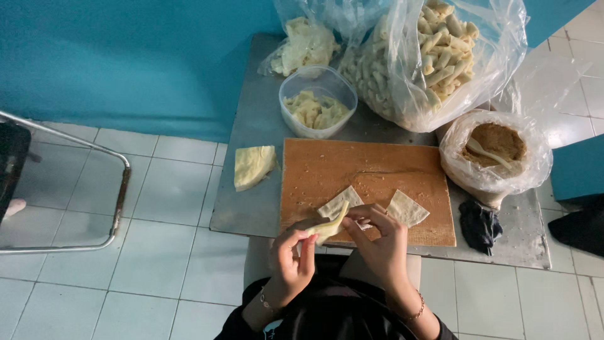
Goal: The person tears pieces from a sheet of dough, flattens them into triangular wrappers on a wooden board, spoons brown filling from a plastic-lined container onto each wrapper, and folds the wrappers over the filling, leaving the folded pastries on the board.
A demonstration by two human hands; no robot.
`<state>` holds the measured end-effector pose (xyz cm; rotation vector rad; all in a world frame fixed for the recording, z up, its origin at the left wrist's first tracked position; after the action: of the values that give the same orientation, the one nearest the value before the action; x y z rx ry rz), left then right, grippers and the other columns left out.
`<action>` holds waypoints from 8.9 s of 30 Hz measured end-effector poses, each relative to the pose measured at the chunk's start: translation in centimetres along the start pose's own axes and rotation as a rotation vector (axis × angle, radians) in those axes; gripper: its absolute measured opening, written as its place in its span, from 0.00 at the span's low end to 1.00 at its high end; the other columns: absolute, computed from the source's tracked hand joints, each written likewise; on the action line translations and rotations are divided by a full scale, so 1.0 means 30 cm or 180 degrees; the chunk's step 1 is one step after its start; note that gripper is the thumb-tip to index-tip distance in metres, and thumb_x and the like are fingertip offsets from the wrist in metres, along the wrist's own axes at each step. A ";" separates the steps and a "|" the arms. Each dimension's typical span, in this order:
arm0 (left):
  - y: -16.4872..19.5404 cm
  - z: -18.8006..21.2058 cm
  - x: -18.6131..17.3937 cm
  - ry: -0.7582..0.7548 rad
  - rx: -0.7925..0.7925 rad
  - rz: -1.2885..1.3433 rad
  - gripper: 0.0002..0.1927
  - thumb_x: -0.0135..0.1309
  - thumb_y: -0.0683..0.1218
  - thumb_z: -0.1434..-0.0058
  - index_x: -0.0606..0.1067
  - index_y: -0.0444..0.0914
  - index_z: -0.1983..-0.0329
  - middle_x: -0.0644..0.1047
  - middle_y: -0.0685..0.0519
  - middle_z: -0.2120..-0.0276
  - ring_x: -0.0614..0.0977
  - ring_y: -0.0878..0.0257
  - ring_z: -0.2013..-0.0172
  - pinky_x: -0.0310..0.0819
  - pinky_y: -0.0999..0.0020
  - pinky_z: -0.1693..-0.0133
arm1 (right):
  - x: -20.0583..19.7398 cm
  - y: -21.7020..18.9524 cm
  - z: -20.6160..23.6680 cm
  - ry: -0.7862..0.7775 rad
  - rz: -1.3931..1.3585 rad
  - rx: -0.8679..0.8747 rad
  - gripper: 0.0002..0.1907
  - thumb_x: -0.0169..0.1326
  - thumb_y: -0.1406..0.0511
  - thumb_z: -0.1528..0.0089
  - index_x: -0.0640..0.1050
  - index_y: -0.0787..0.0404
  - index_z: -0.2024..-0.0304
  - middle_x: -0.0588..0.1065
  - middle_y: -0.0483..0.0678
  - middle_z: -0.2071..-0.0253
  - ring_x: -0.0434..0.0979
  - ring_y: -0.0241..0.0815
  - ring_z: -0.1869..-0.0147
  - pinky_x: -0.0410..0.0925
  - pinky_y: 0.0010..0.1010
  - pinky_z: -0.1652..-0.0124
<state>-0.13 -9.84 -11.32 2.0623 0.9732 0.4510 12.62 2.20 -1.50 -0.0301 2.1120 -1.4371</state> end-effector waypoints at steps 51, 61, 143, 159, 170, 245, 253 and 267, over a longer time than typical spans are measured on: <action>0.124 -0.114 0.035 0.0281 -0.1427 0.1533 0.16 0.48 0.36 0.29 0.61 0.39 0.41 0.71 0.54 0.66 0.70 0.70 0.66 0.64 0.75 0.62 | -0.433 0.170 0.009 0.0362 0.2338 0.0259 0.11 0.63 0.58 0.40 0.80 0.59 0.67 0.76 0.45 0.65 0.76 0.47 0.56 0.70 0.38 0.57; 0.119 -0.095 0.026 0.0340 -0.1446 0.1520 0.16 0.48 0.37 0.28 0.61 0.38 0.40 0.73 0.53 0.65 0.72 0.69 0.64 0.65 0.73 0.60 | -0.306 0.046 0.043 0.0153 0.2395 -0.0457 0.14 0.65 0.56 0.46 0.83 0.51 0.59 0.75 0.42 0.56 0.72 0.46 0.49 0.63 0.40 0.51; 0.129 -0.162 -0.006 0.0093 -0.1893 0.1184 0.23 0.55 0.38 0.37 0.63 0.36 0.40 0.68 0.49 0.48 0.73 0.66 0.53 0.69 0.70 0.50 | -0.206 0.160 -0.204 0.0494 -0.1571 0.0863 0.07 0.48 0.65 0.25 0.74 0.62 0.53 0.71 0.43 0.62 0.65 0.29 0.63 0.60 0.20 0.65; 0.105 -0.156 -0.065 0.0147 -0.1904 0.1154 0.23 0.55 0.38 0.35 0.63 0.35 0.39 0.68 0.49 0.48 0.73 0.66 0.55 0.69 0.71 0.55 | -0.102 0.048 -0.319 -0.0542 0.1704 -0.2234 0.04 0.56 0.68 0.36 0.76 0.60 0.59 0.77 0.48 0.57 0.75 0.48 0.49 0.69 0.38 0.50; 0.089 -0.142 -0.005 -0.0360 -0.1919 0.1741 0.18 0.45 0.38 0.29 0.61 0.35 0.37 0.68 0.48 0.48 0.74 0.65 0.55 0.75 0.68 0.55 | -0.065 -0.141 -0.094 -0.1127 0.0413 -0.1220 0.15 0.69 0.65 0.48 0.84 0.59 0.59 0.81 0.47 0.55 0.82 0.44 0.48 0.75 0.34 0.51; 0.034 -0.142 -0.315 0.1824 -0.0747 0.1434 0.16 0.49 0.36 0.31 0.66 0.31 0.41 0.73 0.47 0.49 0.80 0.61 0.54 0.77 0.68 0.52 | 0.202 -0.152 -0.110 -0.0455 0.0660 -0.1439 0.08 0.58 0.69 0.36 0.80 0.62 0.55 0.81 0.52 0.50 0.82 0.49 0.47 0.75 0.37 0.49; 0.009 -0.129 -0.303 0.1600 -0.0944 0.1554 0.18 0.47 0.34 0.31 0.67 0.31 0.39 0.75 0.47 0.56 0.78 0.64 0.59 0.74 0.72 0.55 | 0.020 0.018 -0.345 -0.0408 0.2321 -0.0706 0.14 0.63 0.58 0.44 0.83 0.60 0.61 0.79 0.52 0.59 0.75 0.55 0.48 0.70 0.43 0.57; 0.041 -0.153 -0.173 0.0099 -0.1241 0.0896 0.20 0.46 0.34 0.31 0.67 0.33 0.35 0.72 0.50 0.44 0.70 0.70 0.62 0.70 0.74 0.58 | -0.001 -0.087 -0.223 -0.0708 0.0626 0.0027 0.13 0.56 0.62 0.36 0.80 0.58 0.51 0.81 0.42 0.55 0.84 0.40 0.53 0.77 0.33 0.54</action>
<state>-5.60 -11.96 -7.41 1.8395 0.5566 0.7575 8.73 6.75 2.44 0.0200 1.8728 -1.2653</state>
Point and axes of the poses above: each hand's wrist, its own z-axis away from the middle knuckle, its own x-axis out of the palm, y = z × x, the point moved 2 cm from there along -z, towards the middle knuckle
